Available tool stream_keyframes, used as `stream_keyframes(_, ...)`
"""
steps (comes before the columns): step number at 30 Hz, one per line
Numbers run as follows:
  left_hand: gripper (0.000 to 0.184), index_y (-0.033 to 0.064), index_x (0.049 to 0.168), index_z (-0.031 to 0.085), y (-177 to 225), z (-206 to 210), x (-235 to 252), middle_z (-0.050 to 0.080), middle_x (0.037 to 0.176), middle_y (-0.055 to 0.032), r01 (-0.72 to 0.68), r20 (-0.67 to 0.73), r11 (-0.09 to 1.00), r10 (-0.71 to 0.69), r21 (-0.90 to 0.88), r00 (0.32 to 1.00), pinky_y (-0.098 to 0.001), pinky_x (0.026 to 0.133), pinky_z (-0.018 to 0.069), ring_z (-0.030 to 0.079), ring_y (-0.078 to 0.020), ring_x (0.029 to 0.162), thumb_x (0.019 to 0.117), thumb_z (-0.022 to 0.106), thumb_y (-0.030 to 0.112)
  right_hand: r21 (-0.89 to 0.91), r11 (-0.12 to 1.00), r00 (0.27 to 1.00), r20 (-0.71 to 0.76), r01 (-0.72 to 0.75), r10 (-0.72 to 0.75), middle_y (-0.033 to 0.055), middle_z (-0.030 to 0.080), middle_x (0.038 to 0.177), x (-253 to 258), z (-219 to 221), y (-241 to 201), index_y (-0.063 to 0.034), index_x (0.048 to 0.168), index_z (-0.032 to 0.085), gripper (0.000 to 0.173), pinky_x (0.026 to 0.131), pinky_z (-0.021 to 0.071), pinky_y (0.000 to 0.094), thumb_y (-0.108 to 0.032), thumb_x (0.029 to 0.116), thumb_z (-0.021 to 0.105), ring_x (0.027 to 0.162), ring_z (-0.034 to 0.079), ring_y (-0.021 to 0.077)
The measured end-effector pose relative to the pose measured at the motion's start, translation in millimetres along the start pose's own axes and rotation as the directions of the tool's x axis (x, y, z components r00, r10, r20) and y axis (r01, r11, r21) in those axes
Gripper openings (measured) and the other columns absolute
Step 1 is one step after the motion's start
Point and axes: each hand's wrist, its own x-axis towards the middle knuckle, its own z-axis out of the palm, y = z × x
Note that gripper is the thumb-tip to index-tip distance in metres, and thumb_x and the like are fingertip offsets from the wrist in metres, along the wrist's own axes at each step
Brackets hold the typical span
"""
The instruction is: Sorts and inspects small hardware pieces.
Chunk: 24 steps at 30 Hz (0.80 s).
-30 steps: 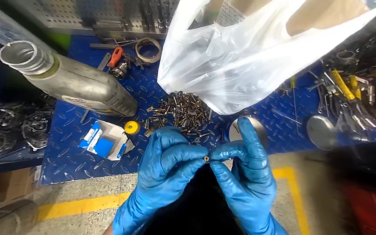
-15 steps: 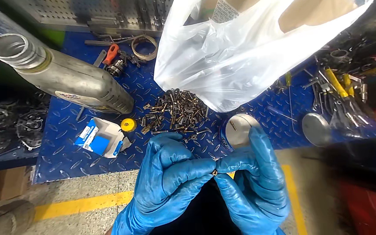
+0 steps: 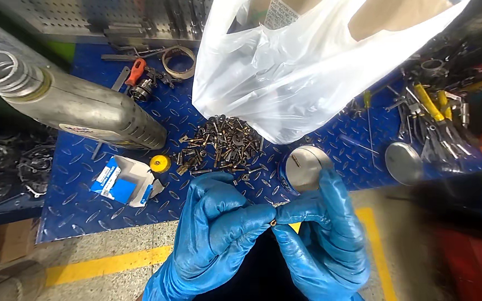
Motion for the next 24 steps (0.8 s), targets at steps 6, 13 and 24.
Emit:
stream_keyframes(6,0.015,0.0278,0.114,0.068,-5,14,1,0.052,0.091,0.0047,-0.125,0.105,0.961,0.102,0.245,0.989,-0.0319,0.102,0.0399,0.054,-0.0075,0.092,0.1008,0.063,0.030,0.106,0.979,0.984,0.015,-0.177,0.176,0.0008,0.072,0.101,-7,-16,15,-0.0215,0.154,0.046,0.074,0.093,0.0560,0.0303,-0.018,0.0886,0.081,0.093,0.067,0.0107)
stream_keyframes(13,0.014,0.0269,0.111,0.071,-1,62,-13,0.060,0.093,0.0020,-0.027,0.356,0.991,-0.023,0.134,0.934,-0.0318,0.107,0.0374,0.057,-0.0122,0.103,0.1000,0.065,0.034,0.300,0.832,0.875,0.022,-0.467,0.483,0.0034,0.072,0.098,-38,-67,21,0.0131,0.149,0.038,0.071,0.085,0.0578,0.0258,0.009,0.0851,0.070,0.088,0.067,0.0065)
stream_keyframes(24,0.012,0.0263,0.108,0.072,70,167,30,0.060,0.097,0.0075,0.053,0.464,0.940,0.117,-0.338,0.878,-0.0263,0.098,0.0496,0.060,-0.0055,0.103,0.1017,0.064,0.032,-0.131,0.963,0.882,-0.444,-0.235,0.155,-0.0053,0.074,0.095,-68,-160,-23,-0.0323,0.153,0.044,0.070,0.087,0.0557,0.0239,-0.021,0.0925,0.077,0.085,0.068,0.0067)
